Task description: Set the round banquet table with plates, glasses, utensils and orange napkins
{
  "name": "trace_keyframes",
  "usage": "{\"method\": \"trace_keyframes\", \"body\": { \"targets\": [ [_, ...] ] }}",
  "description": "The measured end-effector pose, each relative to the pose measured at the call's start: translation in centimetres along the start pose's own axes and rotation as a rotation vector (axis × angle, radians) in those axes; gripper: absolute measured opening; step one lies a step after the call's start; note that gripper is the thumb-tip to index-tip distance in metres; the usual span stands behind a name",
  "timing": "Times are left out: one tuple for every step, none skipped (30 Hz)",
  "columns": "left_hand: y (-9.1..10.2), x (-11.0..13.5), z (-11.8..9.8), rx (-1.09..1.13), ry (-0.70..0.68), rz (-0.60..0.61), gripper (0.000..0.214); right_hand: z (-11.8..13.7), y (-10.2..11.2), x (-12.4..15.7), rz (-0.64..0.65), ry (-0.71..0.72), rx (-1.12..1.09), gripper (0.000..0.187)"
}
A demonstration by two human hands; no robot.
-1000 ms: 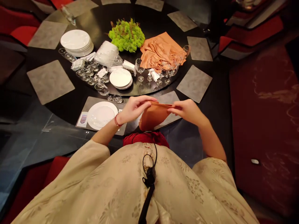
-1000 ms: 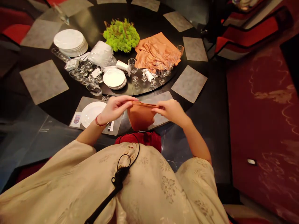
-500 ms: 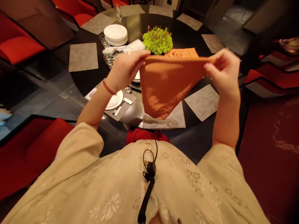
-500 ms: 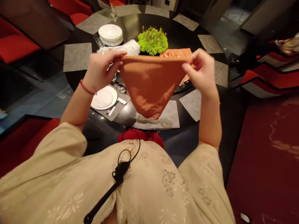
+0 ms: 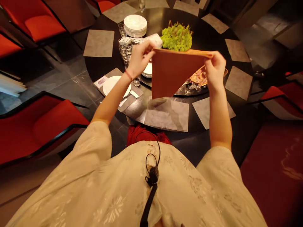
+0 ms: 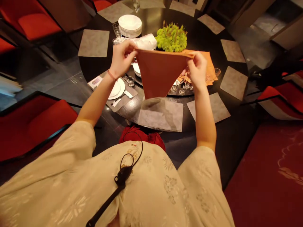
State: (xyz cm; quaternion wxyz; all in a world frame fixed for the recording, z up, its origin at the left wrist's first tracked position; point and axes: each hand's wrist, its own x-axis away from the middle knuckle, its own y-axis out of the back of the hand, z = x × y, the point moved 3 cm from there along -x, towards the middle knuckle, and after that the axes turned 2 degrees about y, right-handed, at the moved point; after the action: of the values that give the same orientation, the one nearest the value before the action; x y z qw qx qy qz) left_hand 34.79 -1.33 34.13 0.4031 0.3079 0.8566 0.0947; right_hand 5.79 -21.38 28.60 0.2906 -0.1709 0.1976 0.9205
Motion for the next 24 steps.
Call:
{"method": "trace_keyframes", "body": {
  "targets": [
    [-0.1, 2.7, -0.2, 0.067, 0.009, -0.009, 0.022, -0.8, -0.6, 1.2, 0.016, -0.026, -0.016, 0.034],
    [-0.3, 5.9, -0.2, 0.129, 0.056, -0.041, 0.023, -1.8, -1.2, 2.3, 0.03, -0.053, -0.031, 0.033],
    [-0.8, 9.3, 0.0, 0.153, 0.101, -0.025, 0.024, -3.0, -1.8, 3.4, 0.038, -0.082, -0.041, 0.033],
    [-1.5, 12.9, 0.4, 0.163, 0.138, -0.022, 0.024, -4.6, -2.5, 4.8, 0.038, -0.115, -0.045, 0.032],
    [-2.5, 16.7, 1.1, 0.169, 0.188, -0.006, 0.023, -6.3, -3.2, 6.5, 0.033, -0.151, -0.039, 0.033],
    [-3.7, 20.4, 2.1, 0.176, 0.256, 0.025, 0.022, -8.2, -4.1, 8.5, 0.021, -0.193, -0.025, 0.033],
    [-5.1, 24.1, 3.4, 0.181, 0.35, 0.066, 0.021, -10.2, -5.0, 10.9, 0.006, -0.247, 0.007, 0.034],
    [-6.6, 27.6, 4.8, 0.187, 0.463, 0.105, 0.021, -12.2, -6.0, 13.6, 0.004, -0.311, 0.047, 0.036],
    [-8.0, 31.0, 6.1, 0.194, 0.579, 0.112, 0.02, -14.2, -7.1, 16.5, 0.007, -0.398, 0.071, 0.038],
    [-9.5, 34.1, 7.3, 0.217, 0.683, 0.134, 0.019, -16.1, -8.1, 19.3, 0.012, -0.508, 0.07, 0.041],
    [-10.9, 37.0, 8.2, 0.243, 0.79, 0.14, 0.017, -17.7, -9.2, 22.0, 0.028, -0.631, 0.046, 0.044],
    [-12.1, 39.5, 9.1, 0.255, 0.896, 0.133, 0.015, -19.2, -10.2, 24.5, 0.046, -0.748, 0.008, 0.046],
    [-13.1, 41.7, 9.7, 0.264, 0.987, 0.126, 0.012, -20.3, -11.0, 26.5, 0.06, -0.853, -0.032, 0.047],
    [-14.0, 43.4, 10.1, 0.27, 1.071, 0.107, 0.01, -21.3, -11.7, 28.2, 0.066, -0.939, -0.067, 0.048],
    [-14.6, 44.8, 10.5, 0.273, 1.141, 0.085, 0.007, -22.0, -12.2, 29.4, 0.064, -1.002, -0.091, 0.048],
    [-15.0, 45.9, 10.7, 0.276, 1.194, 0.064, 0.005, -22.5, -12.6, 30.2, 0.055, -1.046, -0.097, 0.048],
    [-15.3, 46.6, 11.0, 0.28, 1.232, 0.047, 0.003, -22.9, -12.9, 30.6, 0.044, -1.073, -0.085, 0.047],
    [-15.5, 47.0, 11.2, 0.285, 1.259, 0.034, 0.003, -23.2, -13.1, 30.8, 0.032, -1.079, -0.056, 0.045],
    [-15.7, 47.2, 11.4, 0.286, 1.277, 0.025, 0.003, -23.4, -13.2, 30.7, 0.022, -1.063, -0.009, 0.043],
    [-15.7, 47.3, 11.6, 0.278, 1.291, 0.017, 0.004, -23.6, -13.3, 30.5, 0.017, -1.028, 0.053, 0.041],
    [-15.7, 47.2, 11.9, 0.259, 1.301, 0.01, 0.005, -23.6, -13.4, 30.1, 0.014, -0.983, 0.131, 0.039],
    [-15.7, 47.2, 12.1, 0.228, 1.307, 0.002, 0.007, -23.7, -13.4, 29.7, 0.011, -0.938, 0.223, 0.037],
    [-15.7, 47.1, 12.3, 0.189, 1.309, -0.002, 0.008, -23.7, -13.5, 29.3, 0.013, -0.904, 0.317, 0.036],
    [-15.7, 46.9, 12.5, 0.147, 1.306, -0.001, 0.009, -23.7, -13.6, 29.0, 0.02, -0.887, 0.405, 0.035]
  ]
}}
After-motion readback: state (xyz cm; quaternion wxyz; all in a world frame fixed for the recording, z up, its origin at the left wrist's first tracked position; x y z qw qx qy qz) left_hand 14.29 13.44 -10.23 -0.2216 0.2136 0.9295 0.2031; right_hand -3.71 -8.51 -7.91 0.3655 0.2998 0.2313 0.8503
